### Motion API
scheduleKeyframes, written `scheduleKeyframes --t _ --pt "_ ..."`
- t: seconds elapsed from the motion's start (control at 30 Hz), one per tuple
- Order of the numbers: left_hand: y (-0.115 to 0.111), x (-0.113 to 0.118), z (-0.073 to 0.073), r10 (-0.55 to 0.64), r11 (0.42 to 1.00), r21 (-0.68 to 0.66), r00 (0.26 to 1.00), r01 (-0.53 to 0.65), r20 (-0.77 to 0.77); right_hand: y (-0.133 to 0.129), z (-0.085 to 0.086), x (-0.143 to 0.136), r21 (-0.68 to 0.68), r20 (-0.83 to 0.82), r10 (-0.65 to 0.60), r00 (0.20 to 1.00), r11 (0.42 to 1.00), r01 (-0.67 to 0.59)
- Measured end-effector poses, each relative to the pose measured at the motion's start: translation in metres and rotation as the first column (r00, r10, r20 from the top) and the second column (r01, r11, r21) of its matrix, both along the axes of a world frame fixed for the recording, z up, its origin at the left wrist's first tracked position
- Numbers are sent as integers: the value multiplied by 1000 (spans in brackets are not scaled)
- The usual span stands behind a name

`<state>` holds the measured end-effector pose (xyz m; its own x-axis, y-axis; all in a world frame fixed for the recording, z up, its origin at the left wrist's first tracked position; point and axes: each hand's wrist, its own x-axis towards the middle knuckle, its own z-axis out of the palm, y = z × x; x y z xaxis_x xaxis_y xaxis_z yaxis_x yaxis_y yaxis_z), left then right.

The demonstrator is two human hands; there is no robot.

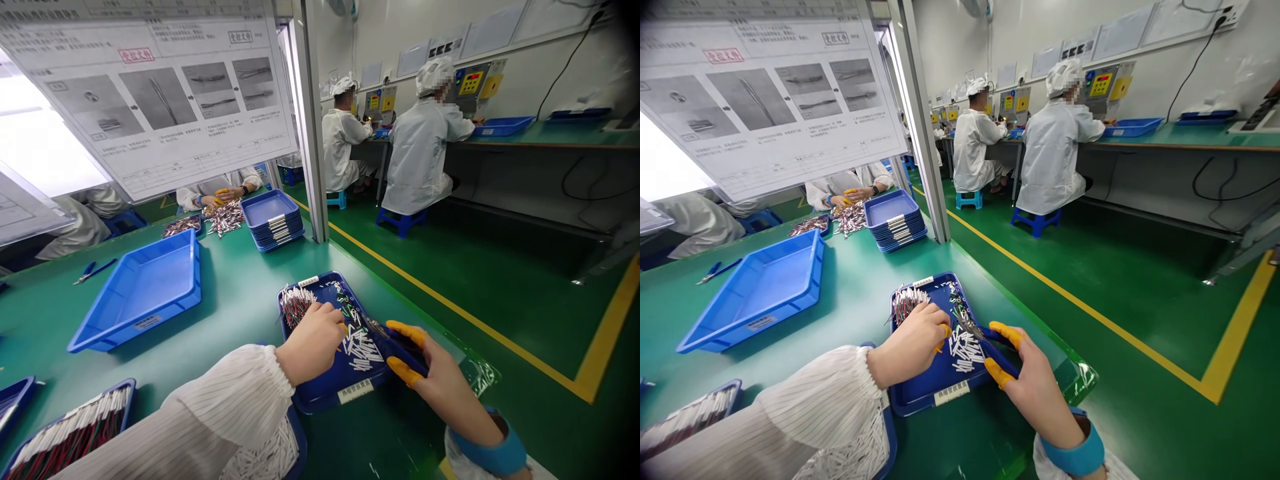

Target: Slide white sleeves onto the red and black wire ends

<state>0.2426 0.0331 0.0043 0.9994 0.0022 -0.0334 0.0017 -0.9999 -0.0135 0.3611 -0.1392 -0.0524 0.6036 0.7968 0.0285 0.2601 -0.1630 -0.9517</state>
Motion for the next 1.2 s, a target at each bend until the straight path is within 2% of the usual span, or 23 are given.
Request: scheduleKeyframes --t 0.2,0.43,0.7,0.9,1.2 --pt "-3 -7 -4 -27 999 -38 1000 26 -14 0 -1 -1 39 12 -26 1000 999 25" --pt "-3 -8 -7 -12 997 -75 1000 12 -2 0 0 0 10 28 -13 1000 1000 12" --pt "-6 -5 -16 119 985 -125 993 -117 6 -2 -2 1 13 73 -6 997 1000 5" --pt "-10 0 -14 168 971 -172 986 -167 -9 0 -1 1 9 115 0 993 1000 -1" --pt "-18 11 -12 277 952 -116 959 -282 -53 1 9 -1 8 162 6 987 1000 -8"
